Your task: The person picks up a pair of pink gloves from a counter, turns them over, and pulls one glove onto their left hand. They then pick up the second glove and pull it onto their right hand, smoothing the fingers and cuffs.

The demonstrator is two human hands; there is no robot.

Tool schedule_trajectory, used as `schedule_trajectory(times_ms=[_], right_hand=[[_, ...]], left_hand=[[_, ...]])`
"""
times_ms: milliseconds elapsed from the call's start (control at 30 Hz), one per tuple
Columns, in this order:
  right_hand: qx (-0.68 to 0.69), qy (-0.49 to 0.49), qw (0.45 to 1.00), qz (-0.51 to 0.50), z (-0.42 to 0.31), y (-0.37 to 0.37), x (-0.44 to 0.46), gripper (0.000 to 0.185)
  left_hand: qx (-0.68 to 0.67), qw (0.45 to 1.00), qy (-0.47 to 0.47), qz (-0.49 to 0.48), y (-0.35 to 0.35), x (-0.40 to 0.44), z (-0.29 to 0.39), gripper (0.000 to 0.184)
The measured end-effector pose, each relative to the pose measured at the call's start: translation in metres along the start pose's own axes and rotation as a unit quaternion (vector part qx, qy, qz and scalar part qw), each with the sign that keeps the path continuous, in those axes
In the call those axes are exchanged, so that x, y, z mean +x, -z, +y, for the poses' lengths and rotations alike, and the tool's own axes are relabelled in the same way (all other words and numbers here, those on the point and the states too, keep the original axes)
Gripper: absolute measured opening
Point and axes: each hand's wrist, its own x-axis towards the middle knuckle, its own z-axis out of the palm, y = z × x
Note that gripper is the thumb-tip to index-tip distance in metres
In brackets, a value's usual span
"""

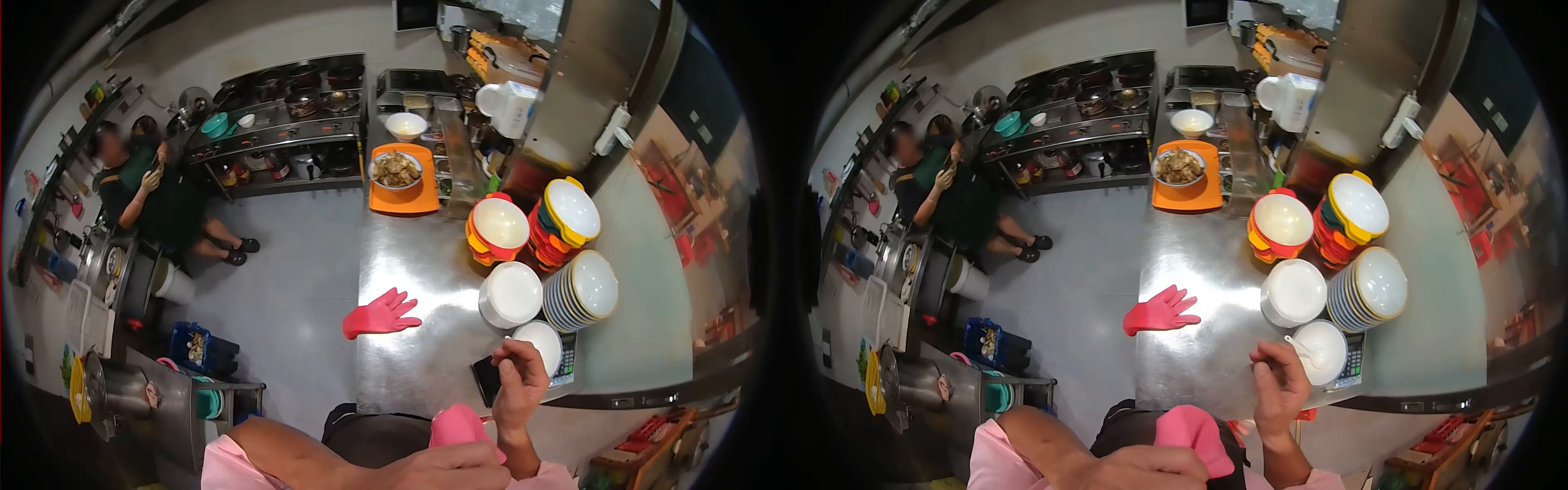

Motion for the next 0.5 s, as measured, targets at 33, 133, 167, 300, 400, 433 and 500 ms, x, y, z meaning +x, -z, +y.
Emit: schedule_trajectory(times_ms=[33,133,167,300,400,433,500], right_hand=[[-0.002,-0.015,1.000,0.013,0.002,-0.001,-0.002,0.027],[-0.030,-0.043,0.997,0.052,0.008,0.000,-0.002,0.025],[-0.026,-0.052,0.997,0.052,0.013,0.002,-0.002,0.026],[-0.067,-0.066,0.995,0.024,0.065,0.020,0.011,0.021],[-0.071,-0.147,0.985,-0.056,0.047,-0.005,0.020,0.027],[-0.079,-0.137,0.984,-0.088,0.049,-0.013,0.025,0.028],[-0.054,-0.144,0.981,-0.121,0.053,-0.035,0.030,0.029]], left_hand=[[0.002,1.000,0.013,0.004,0.002,-0.004,0.000,0.012],[0.077,0.996,0.042,-0.023,0.025,-0.006,0.021,0.013],[0.122,0.991,0.041,-0.044,0.039,-0.004,0.034,0.013],[0.324,0.941,0.026,-0.099,0.094,0.002,0.095,0.016],[0.418,0.908,0.035,-0.013,0.104,-0.011,0.132,0.018],[0.429,0.901,0.046,0.033,0.103,-0.016,0.143,0.019],[0.463,0.879,0.032,0.111,0.104,-0.029,0.156,0.019]])
